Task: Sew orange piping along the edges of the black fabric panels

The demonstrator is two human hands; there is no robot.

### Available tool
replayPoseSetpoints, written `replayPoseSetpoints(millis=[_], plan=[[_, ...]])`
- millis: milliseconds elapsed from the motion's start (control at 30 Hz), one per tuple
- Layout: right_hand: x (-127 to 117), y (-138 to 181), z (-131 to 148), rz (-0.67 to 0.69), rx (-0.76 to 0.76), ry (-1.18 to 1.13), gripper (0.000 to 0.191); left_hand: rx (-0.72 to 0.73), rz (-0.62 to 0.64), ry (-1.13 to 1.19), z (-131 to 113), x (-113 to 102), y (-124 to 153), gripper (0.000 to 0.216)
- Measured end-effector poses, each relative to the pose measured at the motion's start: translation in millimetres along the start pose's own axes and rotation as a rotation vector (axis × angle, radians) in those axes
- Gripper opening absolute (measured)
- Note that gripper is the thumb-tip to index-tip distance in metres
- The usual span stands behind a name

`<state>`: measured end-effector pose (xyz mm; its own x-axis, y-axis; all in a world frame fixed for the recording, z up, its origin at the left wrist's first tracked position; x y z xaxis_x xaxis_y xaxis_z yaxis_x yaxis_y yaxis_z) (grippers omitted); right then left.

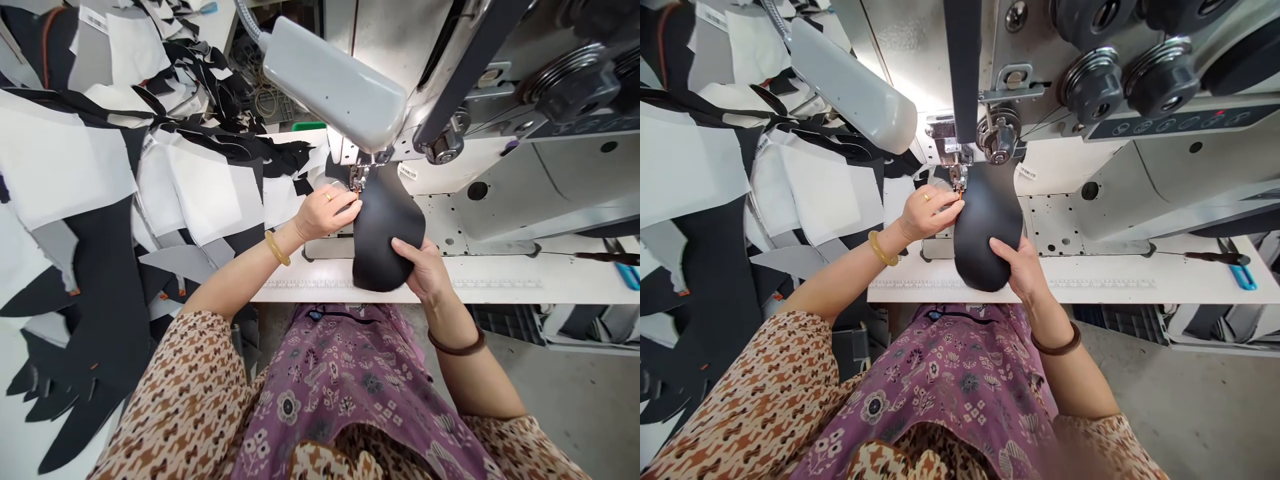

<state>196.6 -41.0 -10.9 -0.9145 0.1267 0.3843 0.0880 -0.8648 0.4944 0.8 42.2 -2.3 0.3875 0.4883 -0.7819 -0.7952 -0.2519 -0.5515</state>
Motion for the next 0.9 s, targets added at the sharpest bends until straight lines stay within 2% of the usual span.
replayPoseSetpoints(millis=[100,300,367,467,533,600,667,767,833,900], plan=[[-6,-5,-2,-0.11,-0.089,0.043,0.047,-0.024,-0.001,-0.01,3,0,0,0.025],[4,-16,9,-0.156,-0.088,-0.011,0.046,-0.127,-0.007,0.069,3,-1,4,0.022],[6,-21,14,-0.165,-0.11,0.0,0.044,-0.224,-0.053,0.119,3,-3,8,0.024],[3,-33,22,-0.173,-0.128,0.06,0.041,-0.556,-0.176,0.213,19,6,17,0.037],[-1,-42,28,-0.179,-0.132,0.124,0.038,-0.816,-0.228,0.386,41,24,22,0.049],[-3,-50,37,-0.185,-0.152,0.197,0.036,-1.038,-0.197,0.672,66,49,24,0.057],[-4,-56,46,-0.184,-0.187,0.264,0.034,-1.238,-0.106,0.932,87,72,23,0.056],[-2,-60,60,-0.16,-0.224,0.355,0.035,-1.38,-0.082,1.212,100,87,14,0.039],[-1,-61,66,-0.146,-0.231,0.411,0.036,-1.475,-0.189,1.354,95,86,8,0.026],[-2,-63,69,-0.154,-0.231,0.45,0.037,-1.662,-0.499,1.513,82,81,6,0.012]])
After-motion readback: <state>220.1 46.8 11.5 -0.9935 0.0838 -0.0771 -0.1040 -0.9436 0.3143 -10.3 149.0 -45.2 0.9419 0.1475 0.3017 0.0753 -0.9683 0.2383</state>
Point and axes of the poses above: each hand's wrist, its own y-axis away from the middle knuckle, its own x-axis out of the palm, z = x × y, the point moved 2 cm from there along -y, towards the middle knuckle, and after that the axes turned 9 degrees about x, right-handed, at the moved point
